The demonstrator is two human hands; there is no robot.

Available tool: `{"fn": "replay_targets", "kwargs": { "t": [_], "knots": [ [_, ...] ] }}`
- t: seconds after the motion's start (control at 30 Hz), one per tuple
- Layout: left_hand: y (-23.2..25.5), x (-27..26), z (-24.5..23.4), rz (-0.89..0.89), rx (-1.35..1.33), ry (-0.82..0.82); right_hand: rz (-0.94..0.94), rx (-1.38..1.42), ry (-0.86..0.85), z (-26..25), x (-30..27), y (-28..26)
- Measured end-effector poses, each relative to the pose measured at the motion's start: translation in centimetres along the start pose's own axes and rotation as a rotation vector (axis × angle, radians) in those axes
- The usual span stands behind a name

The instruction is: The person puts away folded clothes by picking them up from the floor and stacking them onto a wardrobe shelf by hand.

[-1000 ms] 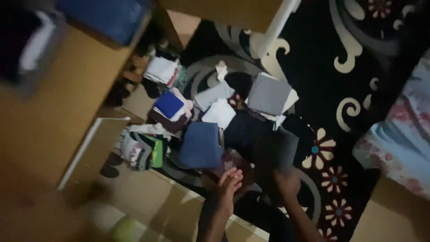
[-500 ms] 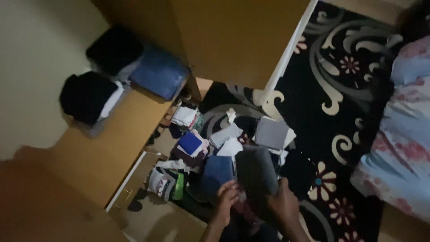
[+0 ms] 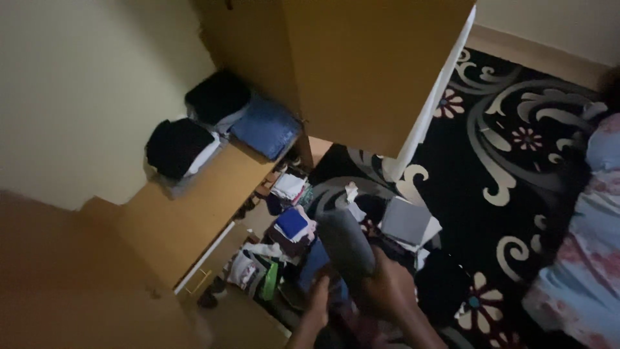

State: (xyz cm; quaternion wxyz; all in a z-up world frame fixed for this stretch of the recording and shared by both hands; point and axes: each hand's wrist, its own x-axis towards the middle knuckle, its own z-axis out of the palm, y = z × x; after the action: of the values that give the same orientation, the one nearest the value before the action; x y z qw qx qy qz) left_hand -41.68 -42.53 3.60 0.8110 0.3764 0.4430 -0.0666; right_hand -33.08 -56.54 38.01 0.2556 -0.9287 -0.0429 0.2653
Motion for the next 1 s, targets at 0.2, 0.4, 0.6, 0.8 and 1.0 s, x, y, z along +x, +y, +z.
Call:
{"fn": "replay_targets", "kwargs": {
  "t": [0.2,0.4,0.6,0.8,1.0],
  "knots": [
    [-1.2,0.5,0.6,-0.053,-0.147,-0.101,-0.049,0.04,-0.094,-1.8,-1.7,-0.6],
    [1.3,1.6,1.7,0.082,-0.248,-0.225,-0.096,0.001,-0.079,-3.3,-3.7,-3.9],
    [5.5,1.5,1.8,0.061,-0.286,-0.273,-0.218,-0.191,0.01,0.1,-1.1,-4.9],
    [11.2,2.7,0.7,0.058,-0.359,-0.318,-0.402,-0.213,0.08,4.2,0.2,-7.9],
    [16.5,3.5,-0.7,0.009,-0.418,-0.375,-0.38,-0.308,-0.002,5.0,0.5,-15.2]
  ]
}}
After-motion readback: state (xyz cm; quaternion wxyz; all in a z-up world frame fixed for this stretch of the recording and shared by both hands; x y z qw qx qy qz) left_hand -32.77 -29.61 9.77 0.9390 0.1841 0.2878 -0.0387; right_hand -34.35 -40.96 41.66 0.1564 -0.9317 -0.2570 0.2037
